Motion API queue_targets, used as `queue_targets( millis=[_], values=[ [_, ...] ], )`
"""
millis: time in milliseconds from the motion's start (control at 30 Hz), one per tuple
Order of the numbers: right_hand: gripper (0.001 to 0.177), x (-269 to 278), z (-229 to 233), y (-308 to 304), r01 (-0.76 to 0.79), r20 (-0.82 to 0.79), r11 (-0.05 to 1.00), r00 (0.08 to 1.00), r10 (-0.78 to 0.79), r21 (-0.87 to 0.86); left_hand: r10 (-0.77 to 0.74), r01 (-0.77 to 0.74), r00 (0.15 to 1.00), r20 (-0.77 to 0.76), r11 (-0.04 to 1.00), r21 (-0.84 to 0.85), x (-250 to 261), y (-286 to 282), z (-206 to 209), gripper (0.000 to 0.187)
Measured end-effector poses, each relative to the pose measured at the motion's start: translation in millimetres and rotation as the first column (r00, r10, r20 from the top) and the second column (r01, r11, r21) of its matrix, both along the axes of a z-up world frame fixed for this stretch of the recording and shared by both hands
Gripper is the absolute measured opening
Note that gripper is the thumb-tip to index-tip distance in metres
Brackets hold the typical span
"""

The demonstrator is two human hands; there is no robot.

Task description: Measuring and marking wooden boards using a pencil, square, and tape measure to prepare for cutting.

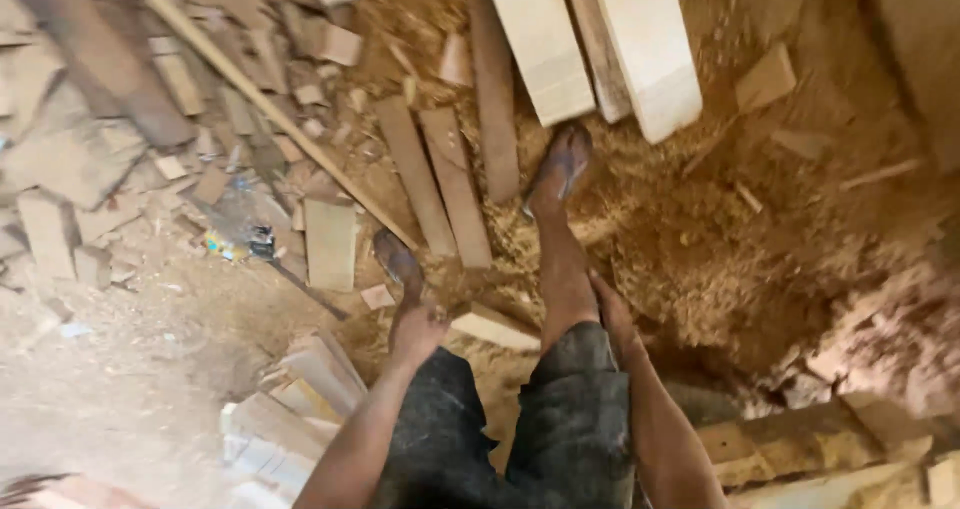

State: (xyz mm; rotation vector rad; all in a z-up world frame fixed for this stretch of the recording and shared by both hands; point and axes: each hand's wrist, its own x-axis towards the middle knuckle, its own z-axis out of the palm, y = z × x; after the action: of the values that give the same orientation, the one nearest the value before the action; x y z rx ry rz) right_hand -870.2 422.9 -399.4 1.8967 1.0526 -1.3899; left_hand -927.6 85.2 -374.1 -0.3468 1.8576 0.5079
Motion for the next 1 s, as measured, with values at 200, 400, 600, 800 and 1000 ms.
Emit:
queue_targets(
  millis=[200,400,600,800,1000],
  values=[
    [0.078,-80,-88,11,0.158,0.054,0.963,0.987,-0.149,-0.218,-0.377,0.39,0.916,-0.136,0.916,0.093,-134,171,-195,0.07],
    [0.074,-161,-289,4,-0.133,0.086,0.96,0.984,0.158,-0.247,-0.71,0.798,0.471,-0.523,0.596,-0.092,-269,316,-255,0.068],
    [0.072,-127,-348,18,-0.463,0.067,0.858,0.871,0.487,-0.223,-0.79,0.912,0.312,-0.528,0.405,-0.066,-262,393,-283,0.063],
    [0.074,-94,-390,22,-0.774,0.063,0.6,0.601,0.797,-0.202,-0.816,0.966,0.191,-0.546,0.254,-0.042,-261,424,-293,0.058],
    [0.075,-95,-419,14,-0.948,0.032,0.298,0.296,0.955,-0.114,-0.836,0.987,0.058,-0.546,0.13,-0.093,-304,430,-257,0.054]
  ],
)
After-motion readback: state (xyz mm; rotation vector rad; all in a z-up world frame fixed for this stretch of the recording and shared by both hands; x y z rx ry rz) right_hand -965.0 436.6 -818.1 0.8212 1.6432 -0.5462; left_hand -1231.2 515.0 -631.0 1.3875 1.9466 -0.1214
